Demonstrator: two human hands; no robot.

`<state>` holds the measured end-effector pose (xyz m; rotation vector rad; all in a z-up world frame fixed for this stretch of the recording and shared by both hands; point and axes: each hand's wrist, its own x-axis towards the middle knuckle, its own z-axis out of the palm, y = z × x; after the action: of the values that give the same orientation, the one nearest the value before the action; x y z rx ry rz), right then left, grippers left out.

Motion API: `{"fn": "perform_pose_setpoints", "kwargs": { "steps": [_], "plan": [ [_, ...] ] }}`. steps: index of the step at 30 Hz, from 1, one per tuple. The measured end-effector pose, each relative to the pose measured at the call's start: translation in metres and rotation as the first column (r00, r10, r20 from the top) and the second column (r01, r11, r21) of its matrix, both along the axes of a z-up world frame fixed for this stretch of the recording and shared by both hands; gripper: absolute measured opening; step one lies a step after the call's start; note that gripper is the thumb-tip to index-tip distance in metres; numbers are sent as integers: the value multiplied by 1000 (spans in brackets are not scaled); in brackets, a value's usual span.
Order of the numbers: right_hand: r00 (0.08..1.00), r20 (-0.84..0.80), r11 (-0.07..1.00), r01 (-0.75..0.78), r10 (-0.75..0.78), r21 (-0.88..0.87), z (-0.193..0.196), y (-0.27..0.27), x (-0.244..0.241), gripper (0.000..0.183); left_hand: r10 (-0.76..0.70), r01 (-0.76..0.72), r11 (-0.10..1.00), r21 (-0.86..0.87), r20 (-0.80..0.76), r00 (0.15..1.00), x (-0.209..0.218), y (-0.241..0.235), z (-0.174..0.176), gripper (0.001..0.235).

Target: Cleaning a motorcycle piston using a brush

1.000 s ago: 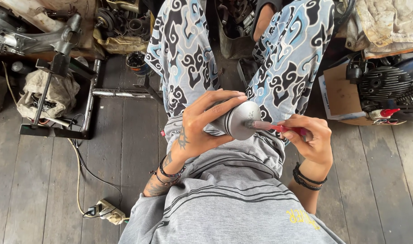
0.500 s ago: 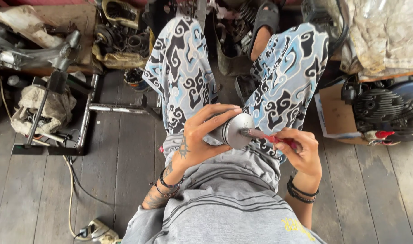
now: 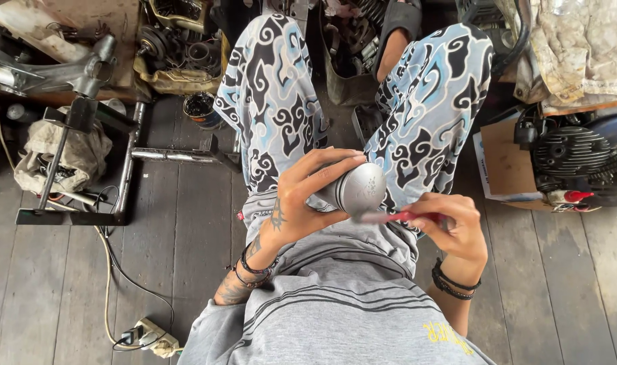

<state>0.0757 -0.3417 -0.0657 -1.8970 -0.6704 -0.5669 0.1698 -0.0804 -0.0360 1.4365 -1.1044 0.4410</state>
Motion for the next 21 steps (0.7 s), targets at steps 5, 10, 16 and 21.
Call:
{"fn": "perform_pose_setpoints", "kwargs": {
  "steps": [5,10,16,21],
  "plan": [
    [990,5,990,138,-138,-1,-21,-22,1,15,4,-5,1000,-18,-6,1000,0,-1,-2,54],
    [999,9,998,35,-35,46,-6,5,3,17,-31,31,999,-9,23,999,-1,-2,3,54],
    [966,23,966,257,-256,-29,-16,-17,0,24,-17,17,1000,-5,4,1000,1,1,-4,57],
    [933,224,943,224,-280,246,-36,-37,-9,16,-33,33,999,-15,-6,999,-1,0,-2,57]
  ]
}}
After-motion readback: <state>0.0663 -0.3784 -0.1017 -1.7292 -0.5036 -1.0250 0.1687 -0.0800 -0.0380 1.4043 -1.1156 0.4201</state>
